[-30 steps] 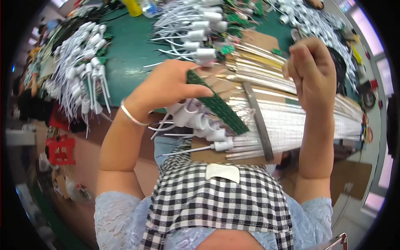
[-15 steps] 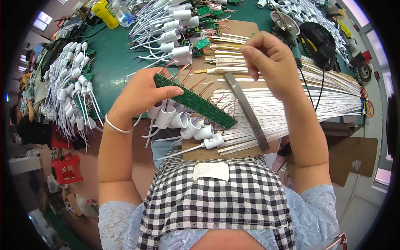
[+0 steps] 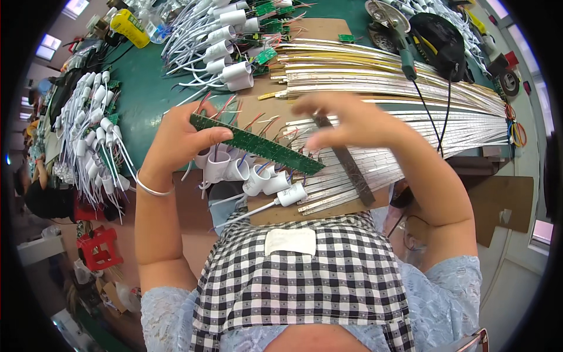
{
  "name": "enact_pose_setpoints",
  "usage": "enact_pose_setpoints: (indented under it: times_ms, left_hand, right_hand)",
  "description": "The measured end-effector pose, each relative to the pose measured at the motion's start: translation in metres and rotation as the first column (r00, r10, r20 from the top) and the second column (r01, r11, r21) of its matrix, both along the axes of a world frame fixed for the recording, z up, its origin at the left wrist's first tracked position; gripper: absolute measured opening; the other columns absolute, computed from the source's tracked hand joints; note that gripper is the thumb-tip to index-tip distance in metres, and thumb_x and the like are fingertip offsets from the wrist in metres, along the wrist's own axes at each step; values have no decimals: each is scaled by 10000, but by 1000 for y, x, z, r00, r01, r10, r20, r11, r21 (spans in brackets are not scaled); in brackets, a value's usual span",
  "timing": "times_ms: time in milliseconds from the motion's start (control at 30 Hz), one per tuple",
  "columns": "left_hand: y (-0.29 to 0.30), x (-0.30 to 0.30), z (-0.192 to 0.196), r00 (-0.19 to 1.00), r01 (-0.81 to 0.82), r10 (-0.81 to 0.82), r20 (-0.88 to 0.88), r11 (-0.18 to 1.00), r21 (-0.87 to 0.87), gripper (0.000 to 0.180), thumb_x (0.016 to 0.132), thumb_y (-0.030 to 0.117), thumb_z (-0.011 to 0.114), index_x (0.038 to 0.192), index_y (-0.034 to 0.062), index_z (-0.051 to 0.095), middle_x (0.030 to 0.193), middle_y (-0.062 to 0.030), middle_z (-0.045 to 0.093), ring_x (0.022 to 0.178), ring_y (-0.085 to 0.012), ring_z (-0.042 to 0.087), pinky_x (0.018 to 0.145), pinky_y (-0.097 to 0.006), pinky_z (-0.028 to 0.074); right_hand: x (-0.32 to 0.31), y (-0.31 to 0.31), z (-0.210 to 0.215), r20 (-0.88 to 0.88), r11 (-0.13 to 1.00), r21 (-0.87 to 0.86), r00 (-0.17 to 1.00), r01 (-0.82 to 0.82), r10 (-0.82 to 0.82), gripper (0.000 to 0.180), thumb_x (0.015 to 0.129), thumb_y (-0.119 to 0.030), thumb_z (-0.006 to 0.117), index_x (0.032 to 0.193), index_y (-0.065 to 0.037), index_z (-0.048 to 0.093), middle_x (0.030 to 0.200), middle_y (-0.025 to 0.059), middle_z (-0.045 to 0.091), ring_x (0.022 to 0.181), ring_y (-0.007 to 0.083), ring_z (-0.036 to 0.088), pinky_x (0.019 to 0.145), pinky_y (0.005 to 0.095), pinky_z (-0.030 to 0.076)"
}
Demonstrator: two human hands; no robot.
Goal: The person assembles electronic components by inserting white plastic connectors into a green circuit board. They repeatedly pick up connectors from a pile on the table, align them with the board, and press them into place. The person handles the board and connectors by hand, occasionally adjusting the position of the board on the work surface.
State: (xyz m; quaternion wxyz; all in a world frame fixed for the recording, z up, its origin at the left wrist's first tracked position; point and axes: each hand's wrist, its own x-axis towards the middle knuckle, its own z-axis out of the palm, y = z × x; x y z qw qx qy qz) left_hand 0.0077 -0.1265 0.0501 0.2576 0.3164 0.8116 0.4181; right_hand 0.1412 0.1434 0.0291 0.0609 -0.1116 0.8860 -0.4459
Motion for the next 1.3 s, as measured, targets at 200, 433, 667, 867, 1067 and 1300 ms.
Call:
enact_pose_setpoints:
  times_ms: [200, 433, 667, 867, 1067, 1300]
  left_hand:
    - [-6, 5, -5, 996, -83, 81, 49, 995, 47, 247, 692, 164, 781, 746, 39, 575, 640, 52, 510, 595, -35, 410, 516, -219, 326]
    - [-8, 1, -4, 997, -71, 71, -11, 997, -10, 247, 698, 170, 776, 754, 48, 568, 641, 54, 503, 604, -41, 405, 529, -224, 331]
    - [-15, -7, -20, 993, -87, 81, 90, 994, 70, 247, 718, 187, 772, 781, 61, 568, 646, 54, 511, 569, -30, 417, 496, -201, 326]
    - [-30, -10, -31, 949, -223, 130, 288, 922, 318, 265, 722, 209, 766, 794, 68, 553, 686, 26, 546, 499, -21, 419, 447, -169, 315]
    - [-22, -11, -38, 902, -323, 52, 430, 742, 588, 213, 775, 181, 725, 854, 71, 561, 702, 36, 551, 531, -39, 479, 490, -162, 370]
    - [11, -16, -22, 845, -345, 75, 530, 834, 432, 273, 804, 54, 651, 1059, -10, 581, 961, -86, 638, 805, -154, 635, 750, -289, 533]
  right_hand:
    - [11, -23, -9, -158, 957, 275, 977, -93, 141, 197, 833, -237, 612, 879, -46, 625, 783, 146, 603, 761, 334, 580, 702, 388, 466]
    - [14, 16, 9, -47, 937, -274, 970, 218, -240, 239, 857, -247, 626, 921, -17, 609, 801, 46, 607, 784, 149, 563, 752, 290, 442]
    - [15, -8, -12, 101, 970, 241, 995, -41, 17, 248, 784, -236, 691, 910, -36, 616, 790, 72, 637, 807, 196, 578, 877, 353, 388]
    - [30, 14, -24, 86, 554, -777, 923, 298, -375, 92, 869, -117, 595, 886, -28, 577, 849, 44, 611, 845, 135, 563, 799, 281, 445]
    - [22, -16, 2, 232, 779, -566, 959, 270, -164, 599, 794, -264, 691, 1285, -35, 436, 1143, 92, 547, 1013, 153, 544, 867, 311, 443]
    - [-37, -31, -15, 248, 583, -650, 862, 487, -443, 136, 838, -118, 647, 895, -3, 604, 740, 35, 610, 682, 97, 587, 605, 255, 475]
